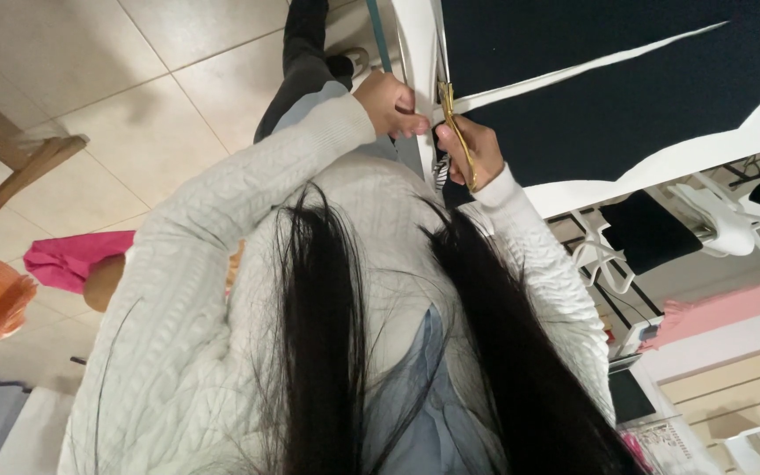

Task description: Cutting garment patterns out of black fabric using scissors.

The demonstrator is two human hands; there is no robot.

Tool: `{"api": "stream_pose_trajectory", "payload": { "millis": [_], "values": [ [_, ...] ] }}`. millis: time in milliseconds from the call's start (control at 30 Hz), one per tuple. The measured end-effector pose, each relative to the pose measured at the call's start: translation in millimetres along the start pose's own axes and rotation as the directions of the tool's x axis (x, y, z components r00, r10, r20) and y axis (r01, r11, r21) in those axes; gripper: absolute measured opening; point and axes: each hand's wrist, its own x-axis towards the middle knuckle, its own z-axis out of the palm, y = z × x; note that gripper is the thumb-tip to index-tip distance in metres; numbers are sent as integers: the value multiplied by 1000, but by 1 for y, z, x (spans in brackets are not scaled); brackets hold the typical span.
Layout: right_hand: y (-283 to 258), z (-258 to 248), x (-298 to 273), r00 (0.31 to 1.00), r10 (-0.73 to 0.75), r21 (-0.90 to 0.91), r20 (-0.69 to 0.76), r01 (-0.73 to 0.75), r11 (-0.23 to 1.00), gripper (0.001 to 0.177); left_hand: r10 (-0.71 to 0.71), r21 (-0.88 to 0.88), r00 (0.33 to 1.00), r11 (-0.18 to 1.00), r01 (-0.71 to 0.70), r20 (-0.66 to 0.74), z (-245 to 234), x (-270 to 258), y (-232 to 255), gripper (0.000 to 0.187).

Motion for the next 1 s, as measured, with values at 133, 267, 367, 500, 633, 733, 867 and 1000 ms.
{"api": "stream_pose_trajectory", "payload": {
  "millis": [133, 267, 367, 500, 633, 733, 867, 1000],
  "values": [
    [-1, -7, 8, 1000, 15, -14, 8, -15, 1000, 60, -18, 57, 1000, 998, 17, 20, 2, 0, 2, 26],
    [-3, -13, 16, 993, -95, 10, 76, 94, 995, 63, -17, 5, 999, 1000, 16, 41, 5, 2, -1, 25],
    [-9, -11, 20, 994, -87, 3, 59, 87, 996, 63, -19, 14, 999, 1000, 18, 31, 4, 2, -1, 26],
    [-18, -8, 17, 999, -33, -21, -11, 33, 999, 61, -31, 100, 998, 995, 25, 57, 6, 2, -4, 27],
    [-13, -16, 28, 997, -73, -11, 24, 74, 997, 59, -30, 29, 999, 999, 29, 38, 6, 3, -4, 28],
    [-16, -21, 34, 989, -118, -15, 87, 119, 993, 58, -51, 139, 996, 989, 41, 72, 7, 3, -2, 28],
    [-20, -20, 40, 972, -210, -75, 102, 218, 973, 56, -22, 153, 997, 988, 10, 76, 8, 3, -6, 26],
    [-22, -16, 41, 995, -97, -82, 2, 97, 992, 55, -14, 58, 995, 998, 9, 94, 9, 2, -8, 22]
  ]
}}
